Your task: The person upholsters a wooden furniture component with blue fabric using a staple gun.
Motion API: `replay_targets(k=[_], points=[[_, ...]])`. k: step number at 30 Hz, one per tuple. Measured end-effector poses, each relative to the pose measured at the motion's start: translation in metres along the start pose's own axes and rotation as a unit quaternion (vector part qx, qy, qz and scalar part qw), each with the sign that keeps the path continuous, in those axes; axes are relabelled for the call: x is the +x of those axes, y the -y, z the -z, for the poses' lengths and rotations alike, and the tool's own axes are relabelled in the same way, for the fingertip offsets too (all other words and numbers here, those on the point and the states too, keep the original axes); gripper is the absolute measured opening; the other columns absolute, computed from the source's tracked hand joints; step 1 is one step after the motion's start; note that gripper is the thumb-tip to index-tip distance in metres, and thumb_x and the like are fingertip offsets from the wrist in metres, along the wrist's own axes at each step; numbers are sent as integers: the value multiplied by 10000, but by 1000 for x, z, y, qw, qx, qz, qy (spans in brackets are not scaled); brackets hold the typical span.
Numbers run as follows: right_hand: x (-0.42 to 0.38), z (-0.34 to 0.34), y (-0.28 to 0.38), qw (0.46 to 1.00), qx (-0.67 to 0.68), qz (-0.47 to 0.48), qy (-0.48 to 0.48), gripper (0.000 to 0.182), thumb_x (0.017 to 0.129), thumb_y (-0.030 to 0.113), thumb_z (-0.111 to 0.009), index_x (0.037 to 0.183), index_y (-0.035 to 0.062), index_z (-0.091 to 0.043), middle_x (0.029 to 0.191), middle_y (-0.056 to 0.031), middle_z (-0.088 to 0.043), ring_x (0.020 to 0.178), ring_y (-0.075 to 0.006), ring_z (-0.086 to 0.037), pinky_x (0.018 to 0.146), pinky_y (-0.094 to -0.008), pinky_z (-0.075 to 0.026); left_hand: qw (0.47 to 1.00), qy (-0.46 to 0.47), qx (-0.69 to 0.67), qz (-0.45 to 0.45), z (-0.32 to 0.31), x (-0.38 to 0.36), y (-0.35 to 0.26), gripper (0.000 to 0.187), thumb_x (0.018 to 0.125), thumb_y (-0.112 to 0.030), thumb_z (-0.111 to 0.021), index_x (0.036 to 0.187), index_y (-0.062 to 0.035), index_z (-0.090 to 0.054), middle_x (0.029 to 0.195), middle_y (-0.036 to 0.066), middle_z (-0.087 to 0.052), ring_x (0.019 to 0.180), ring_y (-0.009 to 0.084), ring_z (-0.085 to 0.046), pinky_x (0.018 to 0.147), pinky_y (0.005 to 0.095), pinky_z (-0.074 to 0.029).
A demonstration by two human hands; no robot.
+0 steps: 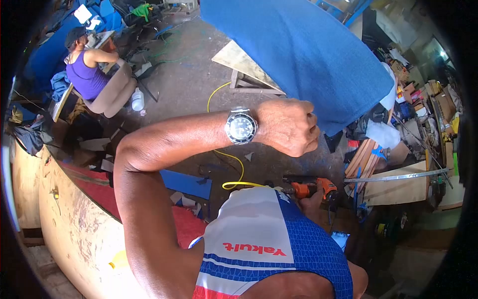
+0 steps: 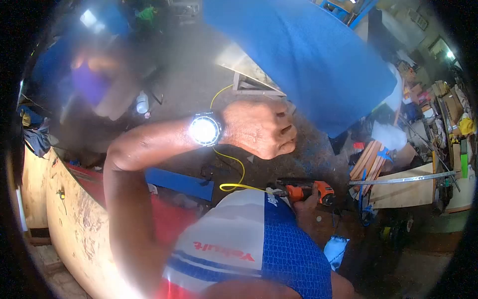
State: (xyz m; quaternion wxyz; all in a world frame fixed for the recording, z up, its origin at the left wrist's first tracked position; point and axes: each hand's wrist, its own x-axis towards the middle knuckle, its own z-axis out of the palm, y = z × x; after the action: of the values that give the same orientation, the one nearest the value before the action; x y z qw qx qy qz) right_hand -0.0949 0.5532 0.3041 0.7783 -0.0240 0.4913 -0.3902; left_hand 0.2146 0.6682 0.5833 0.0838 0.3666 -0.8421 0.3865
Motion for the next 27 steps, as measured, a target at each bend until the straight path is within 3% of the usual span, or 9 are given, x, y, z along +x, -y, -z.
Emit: replay_targets(k=[4,7,13,17,18,20,22,26,27], points=[[4,-1,6,997,56,-55,-22,270,963,359,-610,862,111,-574,744,-53,-596,744,-234,-590,743,-458,-524,1000,22,-11,-6,-9,-3,-4,150,647,-231,-659,685,-105,-589,676,-28,-574,683,138,-615,614,295,-489],[6,3,7,1000,-7,23,5,247,973,353,-597,908,116,-570,743,-43,-602,736,-225,-593,744,-456,-528,999,40,-30,-7,-20,-2,-8,139,665,-216,-657,686,-97,-586,674,-20,-574,696,148,-617,623,303,-500],[13,12,21,997,-38,49,51,239,973,357,-603,936,124,-564,774,-48,-606,750,-226,-607,737,-456,-534,997,27,-65,-2,-53,13,-10,126,679,-199,-641,698,-100,-566,669,6,-560,703,169,-611,594,309,-500],[35,20,41,990,81,93,69,178,961,281,-638,976,121,-561,791,-44,-598,749,-205,-617,708,-431,-537,988,54,-136,46,-63,40,-7,133,671,-212,-635,738,-135,-550,696,-3,-538,647,153,-586,584,320,-516],[43,23,51,989,72,117,61,163,956,251,-649,987,119,-559,794,-40,-592,751,-197,-618,701,-422,-538,980,37,-181,68,-78,41,-9,147,738,-222,-674,752,-139,-554,709,4,-548,648,166,-597,586,328,-517],[65,32,80,978,38,199,44,153,941,195,-667,1009,114,-557,805,-34,-588,760,-185,-621,691,-399,-538,915,43,-351,197,-93,57,-12,225,846,-300,-746,878,-103,-643,854,45,-672,759,220,-675,656,344,-543],[86,45,123,952,-27,303,22,167,924,142,-681,1029,106,-558,817,-29,-590,773,-175,-623,684,-373,-539,804,21,-465,371,-127,57,-21,228,884,-236,-725,996,-47,-664,907,91,-705,756,205,-680,662,324,-539],[133,93,230,823,-222,523,15,328,882,83,-686,1186,66,-564,926,-35,-633,844,-175,-630,719,-354,-537,572,-102,-505,638,-210,62,-77,312,985,-300,-613,1073,-2,-646,908,105,-694,747,176,-658,621,306,-519],[144,104,267,765,-298,570,-32,393,856,84,-696,1220,48,-552,960,-72,-648,880,-229,-644,744,-376,-534,527,-123,-509,669,-237,66,-89,354,995,-342,-583,1083,-4,-638,903,99,-685,733,172,-648,607,299,-509]])
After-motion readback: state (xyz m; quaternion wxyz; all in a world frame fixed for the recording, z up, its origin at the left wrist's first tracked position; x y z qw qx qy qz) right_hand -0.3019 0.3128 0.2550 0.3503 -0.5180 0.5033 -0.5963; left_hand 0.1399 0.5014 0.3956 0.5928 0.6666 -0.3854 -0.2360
